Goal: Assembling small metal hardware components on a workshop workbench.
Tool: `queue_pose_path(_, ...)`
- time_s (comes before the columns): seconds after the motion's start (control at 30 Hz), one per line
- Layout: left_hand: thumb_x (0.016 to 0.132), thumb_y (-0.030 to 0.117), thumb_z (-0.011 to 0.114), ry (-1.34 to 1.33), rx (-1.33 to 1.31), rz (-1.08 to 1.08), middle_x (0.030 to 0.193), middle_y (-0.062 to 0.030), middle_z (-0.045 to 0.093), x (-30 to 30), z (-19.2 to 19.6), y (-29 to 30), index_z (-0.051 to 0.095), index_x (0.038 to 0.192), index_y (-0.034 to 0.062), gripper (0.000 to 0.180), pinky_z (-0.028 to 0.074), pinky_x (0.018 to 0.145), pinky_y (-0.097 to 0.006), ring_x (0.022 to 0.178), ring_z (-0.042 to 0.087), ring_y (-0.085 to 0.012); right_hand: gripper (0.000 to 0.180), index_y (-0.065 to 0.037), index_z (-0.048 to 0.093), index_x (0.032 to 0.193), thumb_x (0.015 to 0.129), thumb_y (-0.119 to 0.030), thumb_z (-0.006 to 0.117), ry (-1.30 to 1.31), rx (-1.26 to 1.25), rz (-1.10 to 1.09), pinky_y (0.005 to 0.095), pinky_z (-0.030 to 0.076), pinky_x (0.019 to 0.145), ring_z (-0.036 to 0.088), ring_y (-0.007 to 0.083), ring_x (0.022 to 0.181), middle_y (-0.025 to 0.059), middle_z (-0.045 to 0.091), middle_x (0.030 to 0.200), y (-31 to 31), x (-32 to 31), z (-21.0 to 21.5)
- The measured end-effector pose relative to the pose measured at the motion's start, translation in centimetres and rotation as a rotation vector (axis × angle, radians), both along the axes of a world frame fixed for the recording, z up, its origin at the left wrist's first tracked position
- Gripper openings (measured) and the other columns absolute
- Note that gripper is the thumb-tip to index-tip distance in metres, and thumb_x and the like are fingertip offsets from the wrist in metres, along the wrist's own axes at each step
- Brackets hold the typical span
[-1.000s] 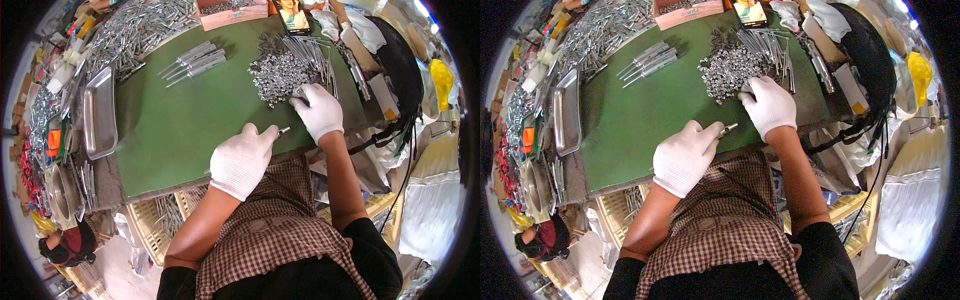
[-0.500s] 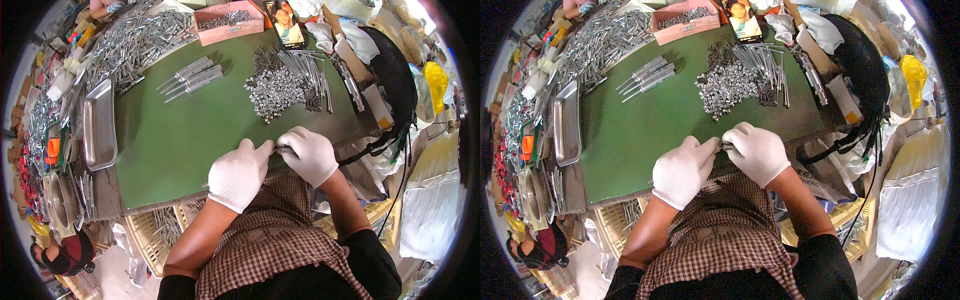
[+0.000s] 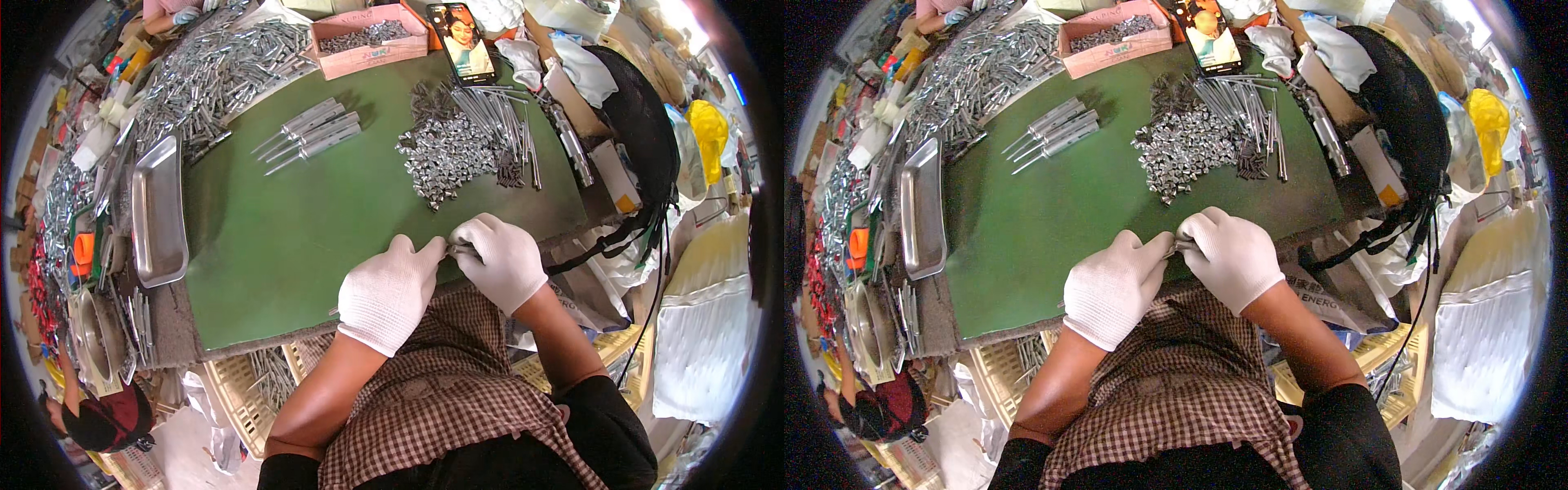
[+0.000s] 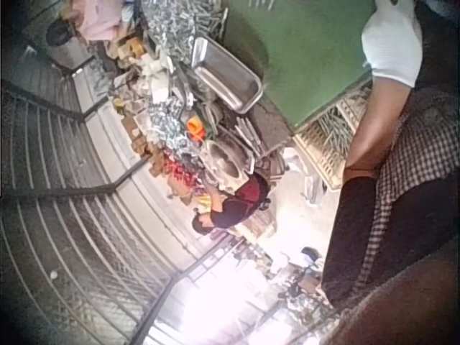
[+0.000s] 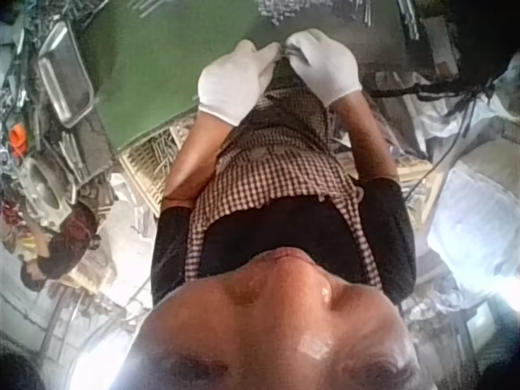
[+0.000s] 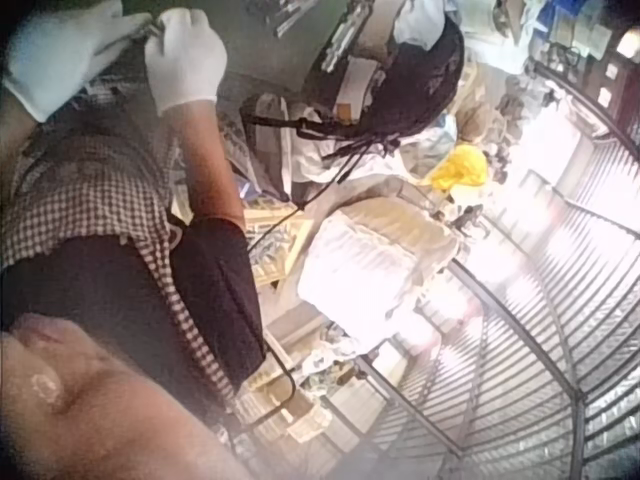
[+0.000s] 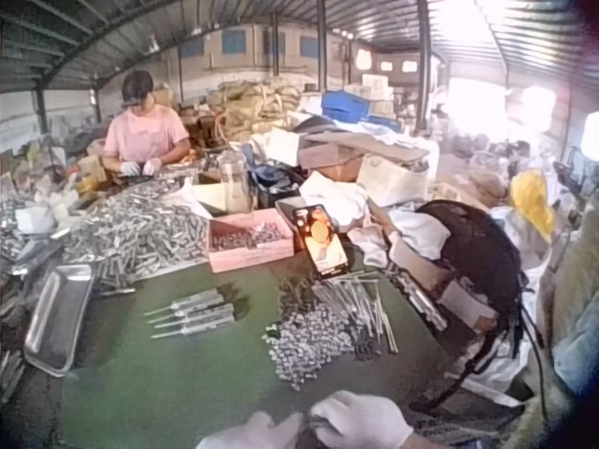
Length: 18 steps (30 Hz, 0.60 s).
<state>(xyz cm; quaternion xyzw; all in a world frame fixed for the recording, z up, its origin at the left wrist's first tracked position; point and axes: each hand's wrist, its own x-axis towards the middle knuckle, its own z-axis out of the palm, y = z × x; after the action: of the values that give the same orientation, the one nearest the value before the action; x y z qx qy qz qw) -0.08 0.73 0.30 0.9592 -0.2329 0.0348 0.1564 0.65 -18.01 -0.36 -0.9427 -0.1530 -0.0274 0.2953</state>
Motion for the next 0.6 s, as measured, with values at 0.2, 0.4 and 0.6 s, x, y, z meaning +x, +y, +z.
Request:
queue_pose_path(0.2,0.088,0.022,0.063,-0.033,0.032,-0.023,0.075,-0.0082,0.054,-0.2,-0.3,0.0,0.066,0.116,0.0226,0.028,0.049,0.049,-0.038,0.053,0.06,-0.0257,0.015,-0.008,0.059,0.091,0.081,-0.015,0.067,0.151,0.044,0.057,0.0446,0.049,0.07,0.063,0.0359,0.082,0.013,0.063,0.088,-0.6,0.9,-0.1)
queue_pose_path(0.4,0.089,0.023,0.061,-0.048,0.12,-0.05,0.074,-0.0084,0.052,0.0,-0.3,0.1,0.063,0.122,0.0236,0.033,0.049,0.047,-0.039,0.052,0.059,-0.027,0.018,-0.006,0.059,0.092,0.079,-0.015,0.068,0.093,0.121,0.037,0.0414,0.05,0.071,0.062,0.0326,0.081,0.0129,0.063,0.089,-0.6,0.9,-0.5)
queue_pose_path(0.6,0.092,0.025,0.059,-0.043,0.093,-0.074,0.071,-0.0091,0.053,0.3,0.0,-0.1,0.062,0.12,0.0217,0.028,0.05,0.048,-0.04,0.052,0.059,-0.0292,0.046,-0.005,0.055,0.077,0.101,-0.041,0.039,0.415,1.77,-0.034,0.0265,0.021,0.041,0.028,0.0096,0.043,-0.0024,0.035,0.054,1.4,2.7,-1.0)
